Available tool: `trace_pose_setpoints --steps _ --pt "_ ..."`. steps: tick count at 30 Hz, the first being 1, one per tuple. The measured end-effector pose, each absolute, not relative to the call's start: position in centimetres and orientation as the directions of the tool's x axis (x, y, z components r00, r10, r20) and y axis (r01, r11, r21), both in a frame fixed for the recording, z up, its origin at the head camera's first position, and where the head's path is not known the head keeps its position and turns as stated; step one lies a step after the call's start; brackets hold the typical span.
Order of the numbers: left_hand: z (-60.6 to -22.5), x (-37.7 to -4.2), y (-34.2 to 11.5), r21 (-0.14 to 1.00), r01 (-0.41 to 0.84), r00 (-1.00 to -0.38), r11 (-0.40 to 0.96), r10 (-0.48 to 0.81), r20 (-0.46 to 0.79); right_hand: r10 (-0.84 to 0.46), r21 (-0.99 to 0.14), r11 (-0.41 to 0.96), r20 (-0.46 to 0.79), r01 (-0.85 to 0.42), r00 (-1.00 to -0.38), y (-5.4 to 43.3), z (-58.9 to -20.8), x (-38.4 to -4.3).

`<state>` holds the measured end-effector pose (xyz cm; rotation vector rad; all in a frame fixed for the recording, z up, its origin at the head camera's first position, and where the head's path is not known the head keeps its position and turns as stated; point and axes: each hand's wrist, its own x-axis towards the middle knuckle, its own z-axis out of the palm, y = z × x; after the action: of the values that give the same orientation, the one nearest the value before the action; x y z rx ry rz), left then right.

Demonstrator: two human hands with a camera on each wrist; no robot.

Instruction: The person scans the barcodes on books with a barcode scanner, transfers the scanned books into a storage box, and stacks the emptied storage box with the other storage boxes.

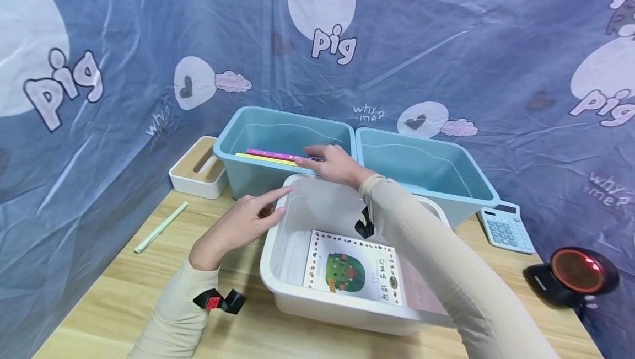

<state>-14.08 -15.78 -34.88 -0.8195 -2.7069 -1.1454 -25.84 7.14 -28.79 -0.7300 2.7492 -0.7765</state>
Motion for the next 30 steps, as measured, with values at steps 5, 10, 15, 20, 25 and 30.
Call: trace_pose_setpoints --steps 5,10,15,20,25,30 --pt "-34.9 -14.1 -15.9 0.639 0.504 -0.855 0.581 0.44 0.274 -0.522 -0.533 0.703 0.064 -0.471 -0.851 7.4 -28.4 -24.3" --pt "-34.9 -14.0 -16.1 0.644 0.496 -0.859 0.582 0.437 0.266 -0.521 -0.612 0.587 0.215 -0.53 -0.826 7.9 -28.7 -22.2" --pt "-34.9 -14.0 -16.2 0.646 0.49 -0.863 0.585 0.43 0.264 -0.539 -0.77 0.398 0.245 -0.5 -0.806 8.2 -29.4 -21.0" --pt "-34.9 -14.1 -16.1 0.645 0.493 -0.861 0.583 0.434 0.266 -0.577 -0.889 0.197 0.236 -0.413 -0.782 8.5 -29.6 -20.2" --pt "-34.8 -14.1 -15.9 0.644 0.5 -0.857 0.579 0.44 0.27 -0.705 -0.943 0.223 0.019 -0.247 -0.709 8.9 -31.4 -19.5" --pt "-34.9 -14.1 -15.8 0.633 0.509 -0.853 0.583 0.442 0.278 -0.75 -0.929 0.359 -0.234 -0.084 -0.618 9.4 -34.3 -19.2"
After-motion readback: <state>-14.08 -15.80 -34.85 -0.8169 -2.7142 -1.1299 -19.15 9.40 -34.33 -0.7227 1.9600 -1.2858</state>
